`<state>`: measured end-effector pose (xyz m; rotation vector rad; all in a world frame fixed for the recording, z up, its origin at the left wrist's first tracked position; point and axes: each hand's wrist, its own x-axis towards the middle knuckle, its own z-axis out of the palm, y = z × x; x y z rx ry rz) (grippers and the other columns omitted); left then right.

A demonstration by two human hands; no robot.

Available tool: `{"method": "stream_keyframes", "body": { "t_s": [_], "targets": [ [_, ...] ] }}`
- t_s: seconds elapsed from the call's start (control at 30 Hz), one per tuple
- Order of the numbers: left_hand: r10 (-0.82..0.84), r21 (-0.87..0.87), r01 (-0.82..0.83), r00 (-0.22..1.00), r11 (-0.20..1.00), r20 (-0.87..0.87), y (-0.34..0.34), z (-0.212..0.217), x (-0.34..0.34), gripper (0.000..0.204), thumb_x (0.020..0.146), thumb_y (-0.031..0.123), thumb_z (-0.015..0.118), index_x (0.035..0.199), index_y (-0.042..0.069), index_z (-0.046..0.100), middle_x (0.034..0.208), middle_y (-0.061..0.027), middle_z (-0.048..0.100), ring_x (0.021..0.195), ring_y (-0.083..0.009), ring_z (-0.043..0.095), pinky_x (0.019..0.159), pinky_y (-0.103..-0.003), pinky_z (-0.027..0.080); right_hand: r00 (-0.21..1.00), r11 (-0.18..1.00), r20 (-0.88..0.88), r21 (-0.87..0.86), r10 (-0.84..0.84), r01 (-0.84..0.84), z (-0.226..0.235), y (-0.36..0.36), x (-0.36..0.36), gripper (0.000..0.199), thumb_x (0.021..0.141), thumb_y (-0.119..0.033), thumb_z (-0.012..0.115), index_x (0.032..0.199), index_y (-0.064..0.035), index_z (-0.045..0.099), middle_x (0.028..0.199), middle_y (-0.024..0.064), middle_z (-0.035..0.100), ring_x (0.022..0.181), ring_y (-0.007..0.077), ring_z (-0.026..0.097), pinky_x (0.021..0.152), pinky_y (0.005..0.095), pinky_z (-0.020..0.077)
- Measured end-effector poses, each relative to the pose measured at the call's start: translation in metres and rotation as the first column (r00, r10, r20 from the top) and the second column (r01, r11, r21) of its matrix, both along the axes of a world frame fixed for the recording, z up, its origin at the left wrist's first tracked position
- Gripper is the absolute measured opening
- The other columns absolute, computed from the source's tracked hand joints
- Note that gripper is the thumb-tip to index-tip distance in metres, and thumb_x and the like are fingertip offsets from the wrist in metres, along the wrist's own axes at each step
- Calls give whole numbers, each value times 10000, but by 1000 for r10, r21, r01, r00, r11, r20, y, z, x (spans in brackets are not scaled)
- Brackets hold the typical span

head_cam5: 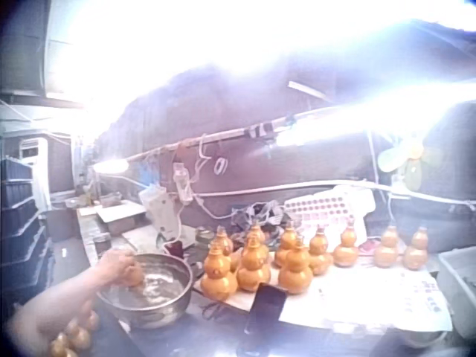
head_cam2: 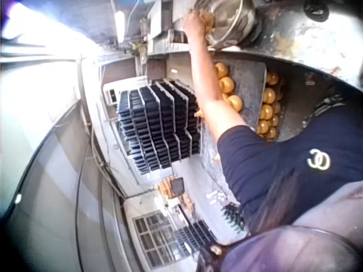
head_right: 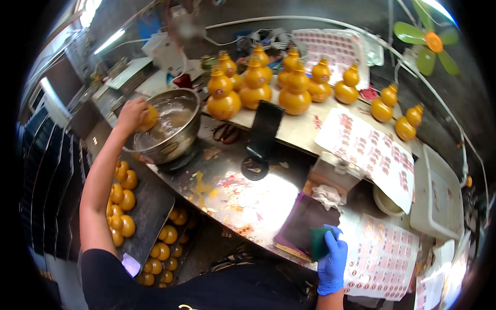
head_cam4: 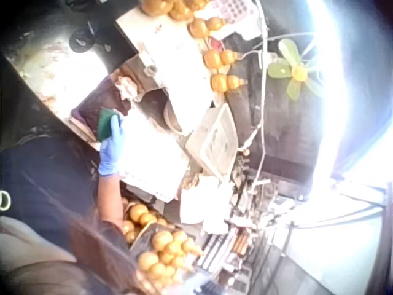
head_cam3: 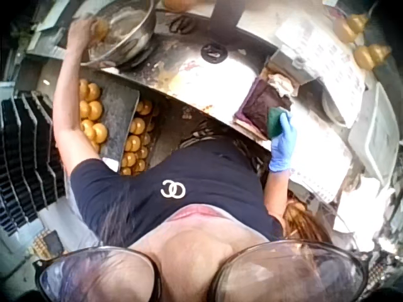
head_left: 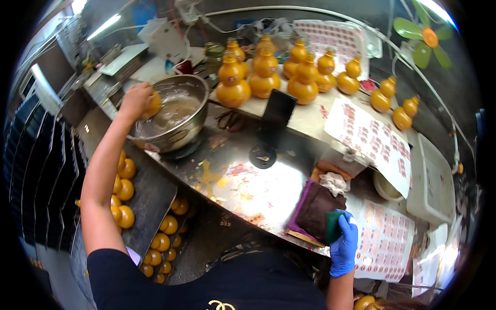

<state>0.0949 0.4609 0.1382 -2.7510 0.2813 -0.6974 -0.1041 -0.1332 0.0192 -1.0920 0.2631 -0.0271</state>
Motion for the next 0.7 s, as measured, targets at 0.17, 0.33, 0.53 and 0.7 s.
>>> {"method": "stream_keyframes", "body": {
  "t_s": [0.17, 0.33, 0.53, 0.7],
  "targets": [
    [24, -241, 44, 962, 970, 272, -13, 41, -27, 105, 836, 75, 610, 808, -6, 550, 918, -164, 597, 810, -381, 579, 699, -410, 453, 997, 980, -52, 193, 64, -53, 2, -5, -2, 223, 948, -206, 513, 1055, -35, 607, 952, 33, 619, 864, 148, 598, 798, 300, 481],
    [-148, -274, 277, 899, 921, 412, -96, 77, -75, 76, 935, 66, 542, 885, 11, 561, 1103, -121, 598, 998, -263, 595, 903, -367, 453, 993, 883, -75, 468, 91, -45, -17, -9, 9, 363, 994, -378, 428, 825, -97, 584, 765, 61, 598, 625, 180, 566, 598, 311, 463],
    [-564, -726, 468, 815, 503, 134, -251, 70, -69, 146, 988, 103, 453, 931, 6, 546, 1090, -108, 557, 1014, -192, 601, 886, -326, 485, 973, 932, 144, -340, 180, -122, 18, 9, 20, 306, 846, -169, 709, 1112, -50, 614, 944, -1, 640, 538, -13, 435, 461, 145, 303],
    [-867, -892, 342, 489, 295, -99, -369, 2, -16, 150, 957, 141, 497, 964, 7, 564, 921, -57, 576, 872, -132, 574, 793, -251, 446, 906, 634, 181, -765, 384, -116, 32, -6, 30, 969, 680, -426, 814, 1442, -67, 335, 1342, 204, 494, 1214, 316, 524, 1000, 375, 425]
  ]
}}
